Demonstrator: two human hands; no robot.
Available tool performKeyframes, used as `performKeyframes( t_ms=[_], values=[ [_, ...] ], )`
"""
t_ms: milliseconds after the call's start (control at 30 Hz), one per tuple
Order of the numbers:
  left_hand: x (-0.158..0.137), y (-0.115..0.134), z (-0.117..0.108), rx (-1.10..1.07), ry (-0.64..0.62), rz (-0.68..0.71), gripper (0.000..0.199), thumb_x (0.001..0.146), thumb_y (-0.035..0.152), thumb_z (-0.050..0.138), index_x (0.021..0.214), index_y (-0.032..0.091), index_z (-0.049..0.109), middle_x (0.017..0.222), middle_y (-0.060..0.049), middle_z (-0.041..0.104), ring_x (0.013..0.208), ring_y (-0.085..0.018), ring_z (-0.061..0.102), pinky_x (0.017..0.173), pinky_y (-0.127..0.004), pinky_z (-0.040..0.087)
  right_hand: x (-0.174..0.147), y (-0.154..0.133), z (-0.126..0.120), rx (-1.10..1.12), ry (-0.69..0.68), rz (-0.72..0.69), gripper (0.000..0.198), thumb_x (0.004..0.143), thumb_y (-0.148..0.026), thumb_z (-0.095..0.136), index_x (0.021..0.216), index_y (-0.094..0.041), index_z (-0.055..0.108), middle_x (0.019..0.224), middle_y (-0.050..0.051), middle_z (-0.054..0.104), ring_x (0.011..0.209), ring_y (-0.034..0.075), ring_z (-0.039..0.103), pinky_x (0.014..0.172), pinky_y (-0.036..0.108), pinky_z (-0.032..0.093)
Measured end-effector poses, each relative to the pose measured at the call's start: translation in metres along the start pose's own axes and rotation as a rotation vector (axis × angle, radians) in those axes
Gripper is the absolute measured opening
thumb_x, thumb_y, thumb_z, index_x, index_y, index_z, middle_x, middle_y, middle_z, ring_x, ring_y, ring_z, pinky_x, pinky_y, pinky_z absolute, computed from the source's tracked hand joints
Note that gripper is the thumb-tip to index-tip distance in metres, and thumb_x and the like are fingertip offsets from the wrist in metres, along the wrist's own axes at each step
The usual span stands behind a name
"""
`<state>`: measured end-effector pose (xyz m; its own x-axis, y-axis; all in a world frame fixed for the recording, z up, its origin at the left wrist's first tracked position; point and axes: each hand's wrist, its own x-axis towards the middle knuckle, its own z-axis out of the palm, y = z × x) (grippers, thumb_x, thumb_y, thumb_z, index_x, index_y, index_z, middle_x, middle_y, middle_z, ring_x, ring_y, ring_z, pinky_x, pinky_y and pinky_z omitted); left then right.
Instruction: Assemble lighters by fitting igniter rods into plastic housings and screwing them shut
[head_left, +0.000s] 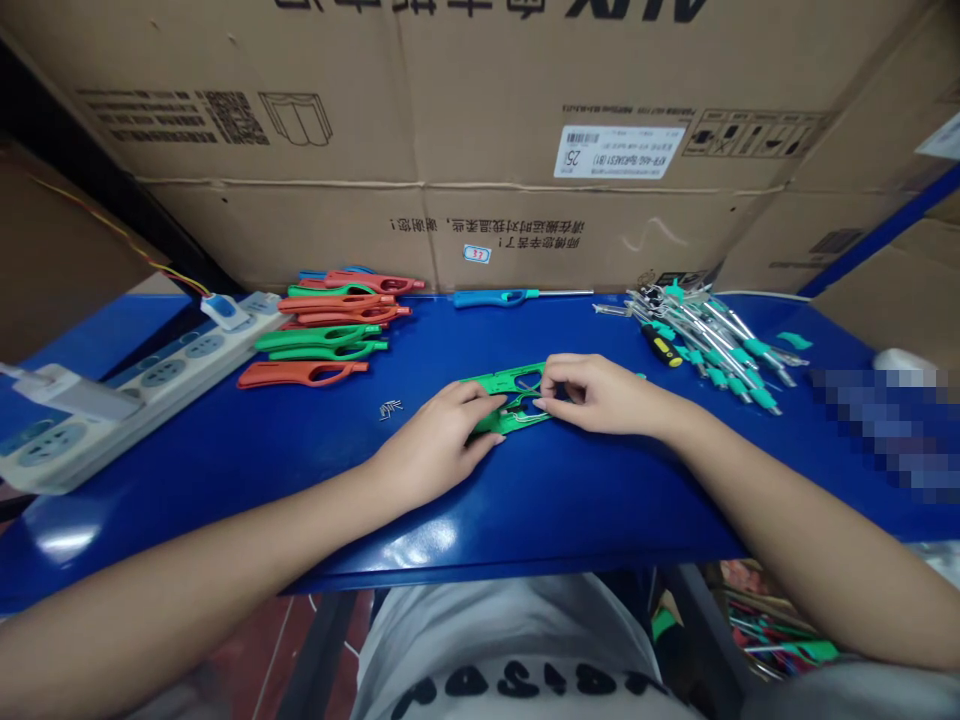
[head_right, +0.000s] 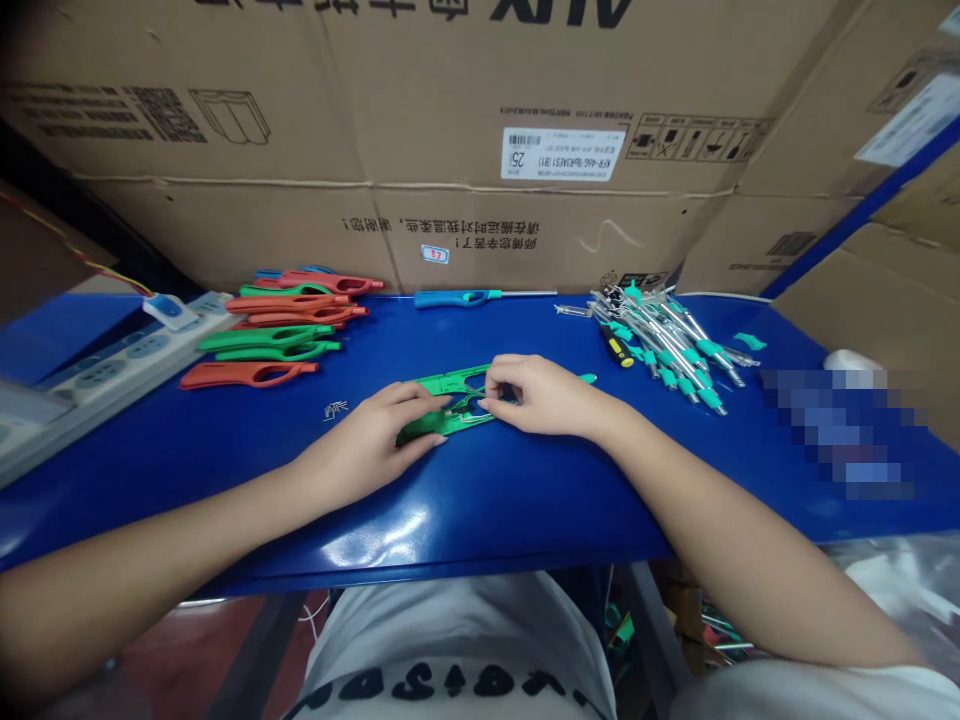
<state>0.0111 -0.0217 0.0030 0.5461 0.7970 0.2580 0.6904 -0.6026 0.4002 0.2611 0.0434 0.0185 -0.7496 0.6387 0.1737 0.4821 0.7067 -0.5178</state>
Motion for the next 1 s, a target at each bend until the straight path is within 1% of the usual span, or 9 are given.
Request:
performKeyframes(
  t_ms=[100,167,267,367,467,633,833,900,1000],
  values=[
    [0.0,0.0,0.002,-0.015,0.009,0.027,0.034,0.093,0.022,0.067,0.125,0.011,0.066,0.108,-0.01,0.066,0.103,-0.025,0.061,0.097,-0.042,0.053,0.001,-0.003,0.003,-0.028,-0.005,0.02,0.017,0.092,-0.03,0.061,0.081,-0.017,0.061,0.081,0.002,0.06,0.07,0.013,0.051,0.065,0.025,0.036],
    [-0.001,0.002,0.002,0.017,0.003,0.06,0.03,0.096,0.022,0.063,0.124,0.013,0.068,0.105,-0.01,0.065,0.101,-0.024,0.06,0.095,-0.041,0.054,0.001,-0.005,0.004,-0.047,-0.009,0.044,0.017,0.092,-0.03,0.061,0.08,-0.018,0.061,0.08,0.002,0.061,0.07,0.013,0.052,0.064,0.025,0.035],
    [-0.001,0.01,0.0,0.168,-0.06,0.093,0.03,0.099,0.022,0.055,0.125,0.011,0.067,0.107,-0.012,0.063,0.103,-0.026,0.059,0.094,-0.042,0.054,0.002,-0.006,0.006,-0.066,-0.008,0.08,0.018,0.092,-0.029,0.06,0.078,-0.018,0.061,0.076,0.001,0.061,0.069,0.013,0.052,0.063,0.025,0.033],
    [0.0,0.02,-0.004,0.37,-0.157,0.07,0.036,0.102,0.022,0.048,0.131,0.006,0.063,0.109,-0.015,0.064,0.103,-0.03,0.06,0.091,-0.046,0.055,0.003,-0.006,0.006,-0.072,-0.011,0.087,0.019,0.092,-0.029,0.06,0.077,-0.018,0.061,0.075,0.002,0.061,0.069,0.013,0.052,0.064,0.025,0.032],
    [0.002,0.026,-0.007,0.443,-0.205,0.057,0.035,0.103,0.022,0.046,0.129,0.008,0.064,0.109,-0.014,0.064,0.1,-0.029,0.061,0.089,-0.045,0.055,0.004,-0.006,0.007,-0.062,-0.018,0.092,0.02,0.092,-0.03,0.059,0.076,-0.017,0.06,0.075,0.002,0.061,0.069,0.014,0.052,0.063,0.025,0.031],
    [0.001,0.023,-0.007,0.424,-0.191,0.071,0.033,0.102,0.022,0.048,0.128,0.01,0.064,0.111,-0.014,0.064,0.103,-0.029,0.059,0.092,-0.044,0.054,0.005,-0.004,0.004,-0.008,-0.032,0.09,0.021,0.091,-0.033,0.061,0.077,-0.017,0.061,0.072,0.001,0.06,0.064,0.012,0.049,0.062,0.025,0.033],
    [-0.002,0.012,-0.005,0.212,-0.092,0.085,0.035,0.101,0.019,0.05,0.133,0.014,0.061,0.114,-0.013,0.063,0.108,-0.027,0.057,0.099,-0.045,0.051,0.0,0.003,-0.007,0.156,-0.145,0.135,0.027,0.088,-0.043,0.065,0.087,-0.016,0.066,0.071,-0.001,0.057,0.059,0.011,0.045,0.057,0.024,0.034],
    [-0.003,0.011,-0.006,0.181,-0.098,0.099,0.038,0.101,0.017,0.047,0.137,0.019,0.059,0.118,-0.012,0.062,0.109,-0.026,0.056,0.098,-0.045,0.052,-0.001,0.005,-0.009,0.195,-0.17,0.142,0.028,0.088,-0.043,0.065,0.088,-0.016,0.067,0.068,-0.002,0.055,0.058,0.011,0.044,0.056,0.024,0.035],
    [-0.004,0.011,-0.007,0.212,-0.13,0.128,0.041,0.101,0.013,0.044,0.137,0.024,0.061,0.122,-0.012,0.061,0.11,-0.027,0.054,0.098,-0.046,0.052,-0.001,0.005,-0.011,0.227,-0.179,0.154,0.025,0.088,-0.04,0.066,0.089,-0.015,0.068,0.063,-0.004,0.052,0.055,0.01,0.041,0.056,0.024,0.034]
  ],
)
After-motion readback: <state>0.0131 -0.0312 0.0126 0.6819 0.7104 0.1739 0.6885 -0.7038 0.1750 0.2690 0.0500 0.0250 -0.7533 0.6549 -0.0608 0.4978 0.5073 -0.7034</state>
